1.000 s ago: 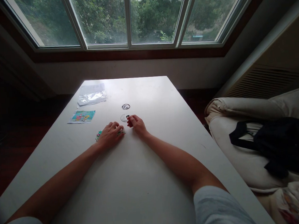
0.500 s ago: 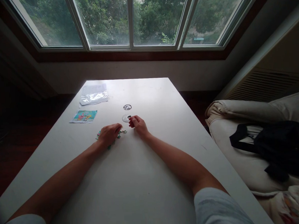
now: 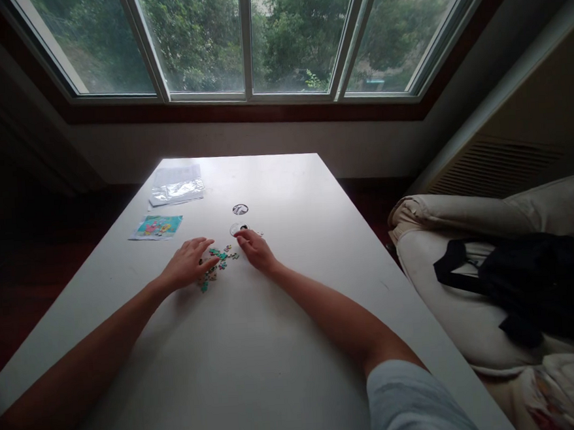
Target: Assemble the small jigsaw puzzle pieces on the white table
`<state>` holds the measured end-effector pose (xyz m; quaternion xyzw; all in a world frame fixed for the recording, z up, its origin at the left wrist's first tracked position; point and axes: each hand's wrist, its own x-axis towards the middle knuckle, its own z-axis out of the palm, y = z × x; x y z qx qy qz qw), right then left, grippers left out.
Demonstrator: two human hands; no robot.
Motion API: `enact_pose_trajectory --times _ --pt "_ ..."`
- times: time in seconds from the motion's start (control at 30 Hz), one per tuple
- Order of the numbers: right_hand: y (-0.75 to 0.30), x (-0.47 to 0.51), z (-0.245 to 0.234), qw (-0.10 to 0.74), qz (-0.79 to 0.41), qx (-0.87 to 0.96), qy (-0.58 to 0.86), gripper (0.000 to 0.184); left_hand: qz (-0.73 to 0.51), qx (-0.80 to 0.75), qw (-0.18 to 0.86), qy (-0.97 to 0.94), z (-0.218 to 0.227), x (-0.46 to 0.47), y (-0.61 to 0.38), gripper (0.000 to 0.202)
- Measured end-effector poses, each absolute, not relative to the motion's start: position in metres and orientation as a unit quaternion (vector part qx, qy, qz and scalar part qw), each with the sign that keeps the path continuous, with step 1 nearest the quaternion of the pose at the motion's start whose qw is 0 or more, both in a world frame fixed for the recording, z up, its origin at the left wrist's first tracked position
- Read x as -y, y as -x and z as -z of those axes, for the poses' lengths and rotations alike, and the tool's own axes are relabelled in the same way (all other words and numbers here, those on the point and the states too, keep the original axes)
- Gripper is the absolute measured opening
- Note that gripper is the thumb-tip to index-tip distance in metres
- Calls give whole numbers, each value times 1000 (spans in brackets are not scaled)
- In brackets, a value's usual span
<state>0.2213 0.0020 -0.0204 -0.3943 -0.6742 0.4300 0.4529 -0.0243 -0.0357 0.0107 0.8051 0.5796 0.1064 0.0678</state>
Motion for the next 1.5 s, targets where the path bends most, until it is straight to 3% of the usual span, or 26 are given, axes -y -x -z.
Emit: enact_pose_trajectory --times 0.13,0.3,0.57,0.73,0.87,0.97,1.2,1.5 --pt "-213 10 18 370 -373 780 339 47 -118 -562 60 -817 7 54 29 79" --pt "-210 11 18 363 -408 774 321 50 -133 -541 39 -830 18 63 22 85" --pt "-206 17 14 354 -317 800 367 47 -168 -533 34 -829 21 59 16 67" --pt "-209 17 12 344 -337 808 339 44 -185 -524 35 -830 19 58 18 61" --pt "-224 2 13 378 -222 786 436 35 -190 -516 41 -834 15 57 18 57" --pt "-233 -8 18 342 -157 766 521 35 -181 -508 44 -841 11 58 18 59" --pt "-227 2 21 276 -154 802 507 40 -162 -507 44 -845 8 60 17 63" --pt "-226 7 19 284 -202 825 445 35 -167 -509 40 -844 9 59 17 56"
